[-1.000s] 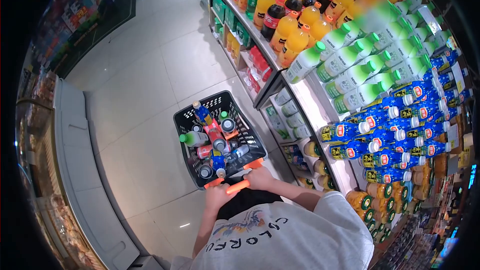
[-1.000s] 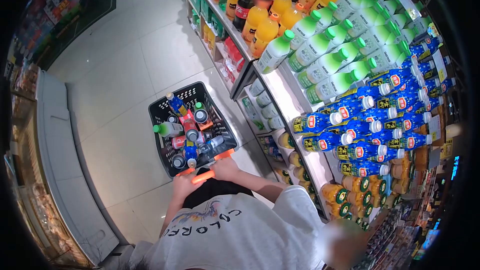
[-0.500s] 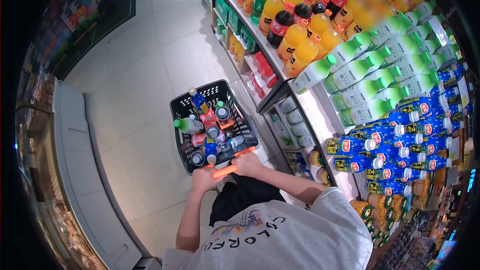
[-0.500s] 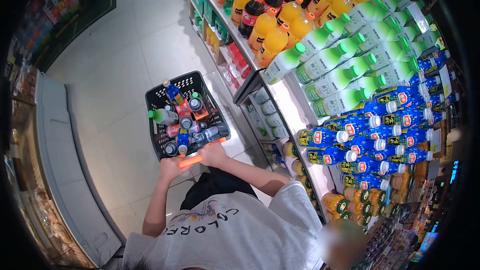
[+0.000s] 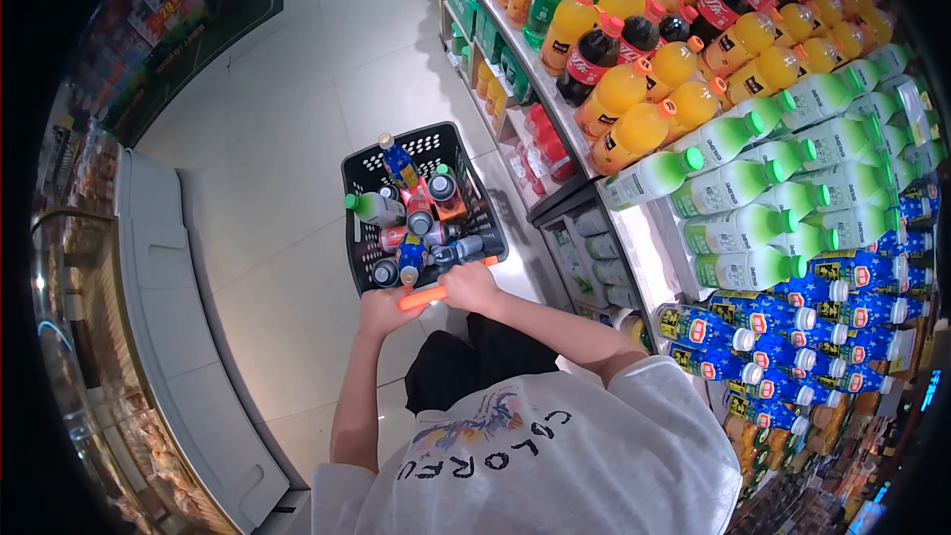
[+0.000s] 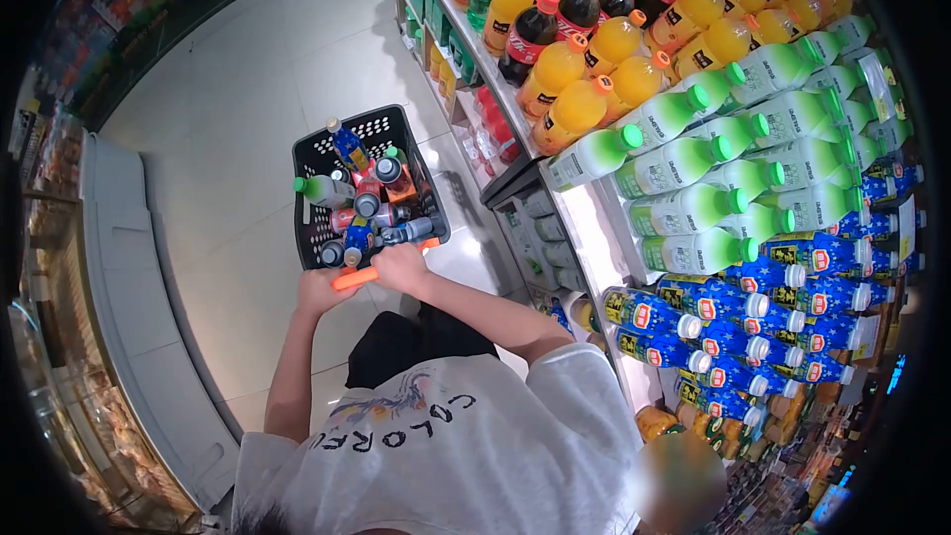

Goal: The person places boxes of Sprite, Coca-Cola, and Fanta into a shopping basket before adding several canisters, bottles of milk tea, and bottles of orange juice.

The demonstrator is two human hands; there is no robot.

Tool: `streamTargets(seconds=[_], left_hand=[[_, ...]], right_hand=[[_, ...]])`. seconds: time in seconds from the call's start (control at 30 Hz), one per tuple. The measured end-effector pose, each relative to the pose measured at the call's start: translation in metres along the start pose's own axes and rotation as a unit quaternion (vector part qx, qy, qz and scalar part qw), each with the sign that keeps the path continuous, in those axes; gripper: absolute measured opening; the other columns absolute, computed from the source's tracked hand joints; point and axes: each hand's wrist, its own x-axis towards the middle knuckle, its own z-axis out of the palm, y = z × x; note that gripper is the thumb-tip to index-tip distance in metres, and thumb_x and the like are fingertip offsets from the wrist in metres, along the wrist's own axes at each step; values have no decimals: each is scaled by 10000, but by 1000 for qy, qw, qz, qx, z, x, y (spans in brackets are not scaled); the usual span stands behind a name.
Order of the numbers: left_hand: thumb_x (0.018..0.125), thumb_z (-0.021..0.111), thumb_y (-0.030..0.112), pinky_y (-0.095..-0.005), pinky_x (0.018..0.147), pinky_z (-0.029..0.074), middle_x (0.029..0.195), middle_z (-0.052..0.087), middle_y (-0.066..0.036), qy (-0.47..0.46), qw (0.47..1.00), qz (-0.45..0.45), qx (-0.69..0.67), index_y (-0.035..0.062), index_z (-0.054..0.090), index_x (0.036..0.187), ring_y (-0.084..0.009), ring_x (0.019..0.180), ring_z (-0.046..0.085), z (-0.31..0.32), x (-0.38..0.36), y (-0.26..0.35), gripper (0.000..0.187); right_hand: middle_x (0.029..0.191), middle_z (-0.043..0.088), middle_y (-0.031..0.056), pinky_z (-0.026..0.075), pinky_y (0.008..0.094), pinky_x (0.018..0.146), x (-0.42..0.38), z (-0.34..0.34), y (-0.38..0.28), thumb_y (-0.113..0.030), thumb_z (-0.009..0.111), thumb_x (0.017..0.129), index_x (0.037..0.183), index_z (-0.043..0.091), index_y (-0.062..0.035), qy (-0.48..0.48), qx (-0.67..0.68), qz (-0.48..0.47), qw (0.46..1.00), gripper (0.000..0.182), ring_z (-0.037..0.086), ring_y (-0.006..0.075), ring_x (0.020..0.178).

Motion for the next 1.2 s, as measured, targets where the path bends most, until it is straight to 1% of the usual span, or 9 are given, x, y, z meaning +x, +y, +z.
streamTargets(seconds=[0.07,0.23,0.47,0.63,0.83,1.03,1.13,1.17,1.2], left_hand=[[629,684,493,-337,463,463,572,607,-57,-4,1000,0,-6,117,665,716,-221,503,596,-3,13,-8,386],[632,679,510,-342,458,454,553,589,-59,-29,999,-14,-21,105,623,648,-231,489,583,-25,53,-24,409],[655,658,525,-353,471,460,550,586,-72,-26,999,15,-16,107,600,596,-244,500,589,-33,99,-59,426],[661,647,539,-343,472,463,548,587,-72,-32,999,25,-6,109,600,603,-235,497,592,-42,133,-79,436],[649,654,548,-342,445,453,525,571,-54,-21,1000,23,-1,127,613,610,-227,475,580,-48,168,-104,425],[630,675,518,-338,471,463,550,581,-46,-22,1000,-6,-17,134,613,621,-211,518,596,-52,204,-125,389],[616,699,503,-337,486,479,603,614,-59,-12,1000,1,-21,105,653,691,-222,522,602,-54,222,-137,408],[611,706,501,-343,494,487,618,622,-58,-49,999,-22,-4,109,652,689,-221,536,611,-58,228,-139,402],[610,708,499,-341,492,486,618,623,-57,-55,998,-28,3,114,651,682,-222,533,610,-59,234,-142,396]], right_hand=[[628,627,87,500,382,545,16,-9,4,-223,615,664,684,664,-113,-44,-1,12,999,122,636,258,599],[636,624,87,497,394,575,54,-19,22,-256,625,667,704,656,-110,-68,7,-1,998,154,633,262,626],[631,618,84,490,388,561,106,-44,38,-307,635,670,713,652,-127,-81,-30,14,996,186,626,262,624],[624,616,82,490,392,565,139,-54,52,-340,639,662,716,649,-156,-83,-22,27,996,192,626,268,616],[627,618,89,483,397,593,183,-67,72,-309,641,654,722,653,-122,-111,-5,14,994,199,623,274,627],[627,617,93,488,403,587,221,-74,93,-284,643,648,709,642,-115,-89,9,-22,996,180,624,277,620],[626,617,98,490,412,588,241,-69,108,-277,643,647,714,640,-114,-93,28,-44,994,176,625,282,618],[629,617,106,490,420,589,248,-69,112,-270,644,645,720,638,-103,-106,29,-52,993,183,627,288,623],[634,617,117,490,421,588,256,-74,114,-268,645,642,724,635,-90,-112,35,-54,992,195,627,295,628]])
